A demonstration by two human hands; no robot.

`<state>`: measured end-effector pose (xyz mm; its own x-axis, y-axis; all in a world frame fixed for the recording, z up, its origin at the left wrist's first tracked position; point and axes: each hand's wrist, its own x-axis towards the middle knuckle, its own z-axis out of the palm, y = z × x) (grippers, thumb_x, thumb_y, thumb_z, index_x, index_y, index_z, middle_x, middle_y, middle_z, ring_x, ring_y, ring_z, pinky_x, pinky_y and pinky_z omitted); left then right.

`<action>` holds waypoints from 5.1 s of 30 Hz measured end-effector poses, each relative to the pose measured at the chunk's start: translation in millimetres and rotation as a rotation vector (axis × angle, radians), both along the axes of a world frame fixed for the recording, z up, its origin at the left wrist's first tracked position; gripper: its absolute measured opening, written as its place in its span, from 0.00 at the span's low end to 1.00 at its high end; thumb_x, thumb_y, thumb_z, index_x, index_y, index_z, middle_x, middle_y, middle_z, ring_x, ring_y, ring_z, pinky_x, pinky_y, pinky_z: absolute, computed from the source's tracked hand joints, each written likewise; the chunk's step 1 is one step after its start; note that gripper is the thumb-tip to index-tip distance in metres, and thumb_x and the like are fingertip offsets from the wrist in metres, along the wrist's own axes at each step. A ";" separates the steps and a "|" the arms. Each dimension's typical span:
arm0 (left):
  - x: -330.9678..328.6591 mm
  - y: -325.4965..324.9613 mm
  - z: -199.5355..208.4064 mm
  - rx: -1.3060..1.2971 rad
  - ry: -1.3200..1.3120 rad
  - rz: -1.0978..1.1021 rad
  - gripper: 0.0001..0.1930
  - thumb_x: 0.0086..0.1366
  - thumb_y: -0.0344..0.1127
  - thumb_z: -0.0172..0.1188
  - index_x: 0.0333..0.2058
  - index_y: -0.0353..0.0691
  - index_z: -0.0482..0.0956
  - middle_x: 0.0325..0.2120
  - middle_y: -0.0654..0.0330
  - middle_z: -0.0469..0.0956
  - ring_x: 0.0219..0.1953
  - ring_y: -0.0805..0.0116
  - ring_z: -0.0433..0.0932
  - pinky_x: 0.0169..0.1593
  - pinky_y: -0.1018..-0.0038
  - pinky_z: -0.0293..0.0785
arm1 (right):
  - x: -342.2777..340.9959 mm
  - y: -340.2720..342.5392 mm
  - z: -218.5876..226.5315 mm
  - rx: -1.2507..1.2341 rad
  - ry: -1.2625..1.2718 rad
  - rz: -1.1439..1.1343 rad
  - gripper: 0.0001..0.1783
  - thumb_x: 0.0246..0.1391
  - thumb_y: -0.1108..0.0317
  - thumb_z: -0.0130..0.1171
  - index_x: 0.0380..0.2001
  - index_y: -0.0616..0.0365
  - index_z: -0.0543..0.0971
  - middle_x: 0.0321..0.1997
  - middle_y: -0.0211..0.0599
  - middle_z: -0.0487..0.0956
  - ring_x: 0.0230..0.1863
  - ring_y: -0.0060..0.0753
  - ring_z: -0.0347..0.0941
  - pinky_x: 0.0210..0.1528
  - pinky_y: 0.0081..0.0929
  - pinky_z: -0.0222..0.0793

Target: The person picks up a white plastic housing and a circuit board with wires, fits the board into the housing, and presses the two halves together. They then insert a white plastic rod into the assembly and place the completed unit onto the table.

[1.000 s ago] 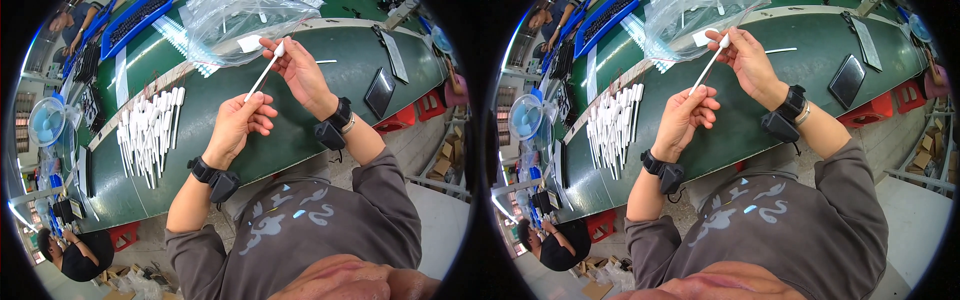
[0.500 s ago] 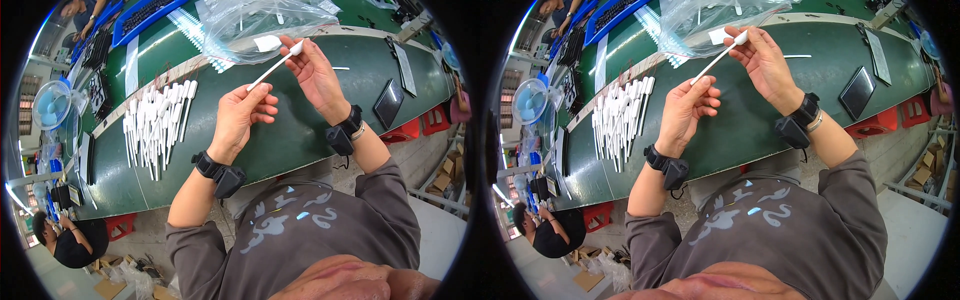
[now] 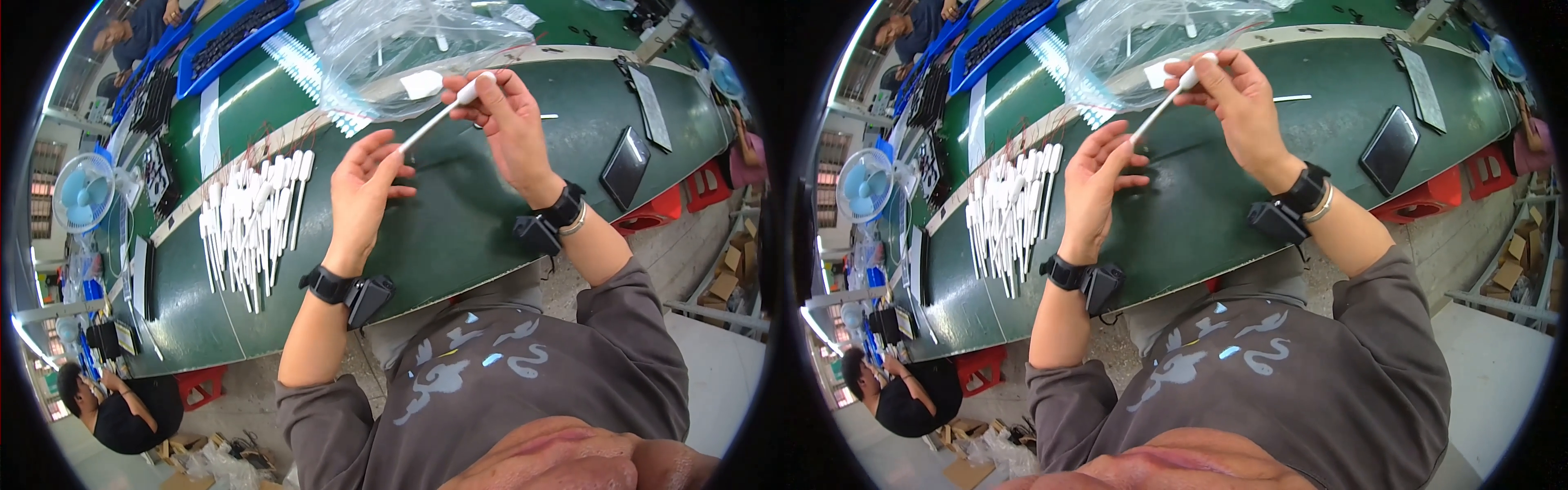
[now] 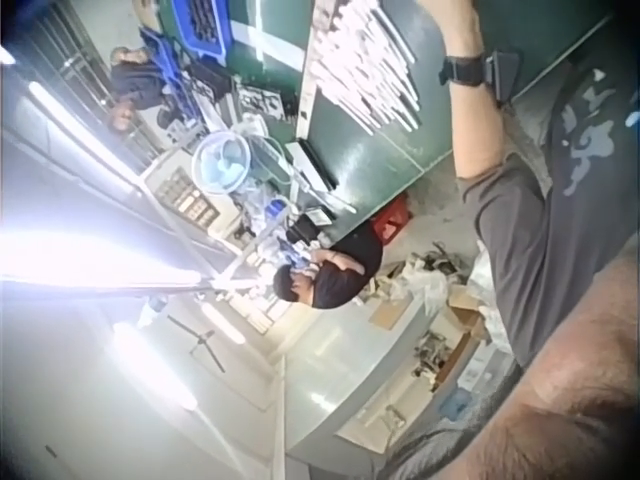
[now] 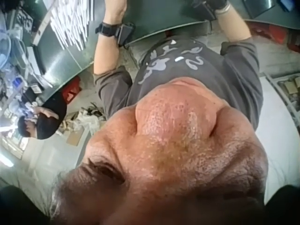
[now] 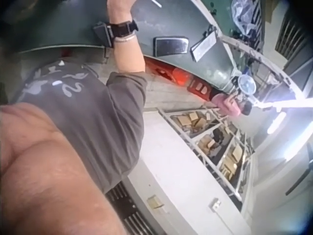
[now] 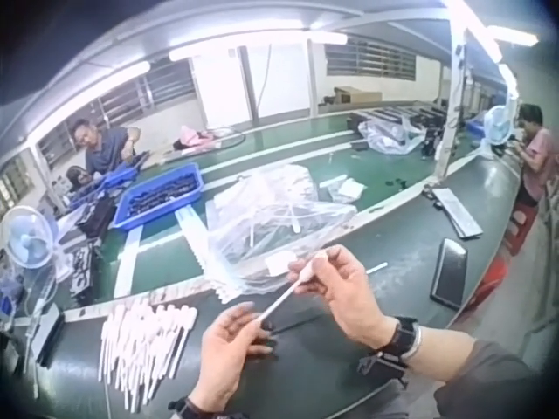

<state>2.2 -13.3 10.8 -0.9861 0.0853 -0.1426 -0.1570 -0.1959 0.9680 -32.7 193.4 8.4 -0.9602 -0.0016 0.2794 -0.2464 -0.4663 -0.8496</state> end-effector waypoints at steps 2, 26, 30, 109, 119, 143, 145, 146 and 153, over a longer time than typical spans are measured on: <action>-4.3 0.8 -6.7 -0.083 0.166 0.051 0.13 0.69 0.31 0.58 0.49 0.32 0.78 0.37 0.57 0.82 0.35 0.70 0.81 0.34 0.77 0.80 | 4.5 2.2 2.7 0.075 0.075 -0.012 0.11 0.68 0.65 0.53 0.44 0.62 0.75 0.49 0.46 0.81 0.50 0.33 0.79 0.51 0.24 0.75; 15.4 6.8 12.3 -0.486 0.947 0.230 0.11 0.56 0.21 0.66 0.39 0.37 0.84 0.38 0.55 0.81 0.35 0.62 0.82 0.36 0.74 0.79 | 20.8 -12.6 4.0 0.850 0.546 -0.066 0.15 0.52 0.78 0.66 0.45 0.59 0.82 0.36 0.36 0.81 0.34 0.28 0.76 0.38 0.22 0.71; 17.1 6.4 12.2 -0.326 0.733 0.160 0.10 0.58 0.22 0.66 0.39 0.37 0.84 0.37 0.56 0.81 0.35 0.64 0.80 0.35 0.76 0.77 | 21.1 -11.1 3.7 0.889 0.605 -0.004 0.14 0.53 0.77 0.65 0.45 0.59 0.81 0.36 0.36 0.81 0.36 0.29 0.76 0.39 0.23 0.71; 12.3 -18.1 27.0 0.589 0.369 -0.180 0.13 0.75 0.36 0.49 0.42 0.31 0.76 0.35 0.57 0.80 0.35 0.71 0.77 0.45 0.71 0.75 | 28.8 -12.2 19.7 0.794 0.244 0.066 0.09 0.62 0.70 0.59 0.44 0.62 0.79 0.31 0.27 0.73 0.26 0.16 0.63 0.29 0.15 0.57; 3.6 -3.1 15.4 -0.833 1.248 0.240 0.15 0.55 0.26 0.66 0.43 0.38 0.81 0.37 0.59 0.80 0.40 0.60 0.78 0.46 0.66 0.75 | 25.3 -13.9 18.9 0.926 0.430 0.007 0.10 0.60 0.71 0.61 0.43 0.63 0.79 0.31 0.29 0.74 0.25 0.16 0.64 0.27 0.16 0.58; 0.3 -6.1 8.4 -0.875 1.342 0.302 0.13 0.47 0.23 0.68 0.35 0.40 0.81 0.30 0.62 0.78 0.36 0.61 0.78 0.39 0.68 0.77 | 30.6 -11.2 21.8 0.764 0.199 0.268 0.11 0.65 0.67 0.57 0.44 0.63 0.79 0.31 0.30 0.78 0.32 0.18 0.72 0.33 0.17 0.67; -0.4 -7.8 7.7 -0.885 1.332 0.295 0.14 0.48 0.23 0.68 0.36 0.40 0.81 0.30 0.62 0.78 0.36 0.61 0.78 0.39 0.68 0.77 | 30.2 -9.3 23.7 0.733 0.144 0.303 0.12 0.67 0.66 0.55 0.44 0.65 0.78 0.36 0.32 0.77 0.36 0.20 0.73 0.37 0.18 0.67; -0.6 -9.3 6.4 -0.878 1.300 0.288 0.14 0.49 0.23 0.68 0.37 0.39 0.81 0.32 0.61 0.78 0.36 0.61 0.78 0.40 0.68 0.77 | 30.0 -9.1 24.0 0.733 0.147 0.302 0.12 0.67 0.66 0.55 0.44 0.65 0.78 0.36 0.32 0.77 0.36 0.20 0.73 0.37 0.18 0.67; -5.7 -9.1 12.7 -0.770 1.121 0.465 0.16 0.55 0.23 0.66 0.43 0.39 0.81 0.46 0.56 0.76 0.41 0.63 0.78 0.43 0.69 0.76 | 24.2 -8.0 23.3 0.865 0.347 0.057 0.15 0.63 0.71 0.58 0.51 0.62 0.78 0.40 0.32 0.78 0.39 0.20 0.72 0.40 0.16 0.67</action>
<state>-3.5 -22.3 23.5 -0.5239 -0.0099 0.8517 0.6765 0.6028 0.4231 -8.5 185.4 31.7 -0.8156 -0.3874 0.4299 -0.5474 0.2753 -0.7903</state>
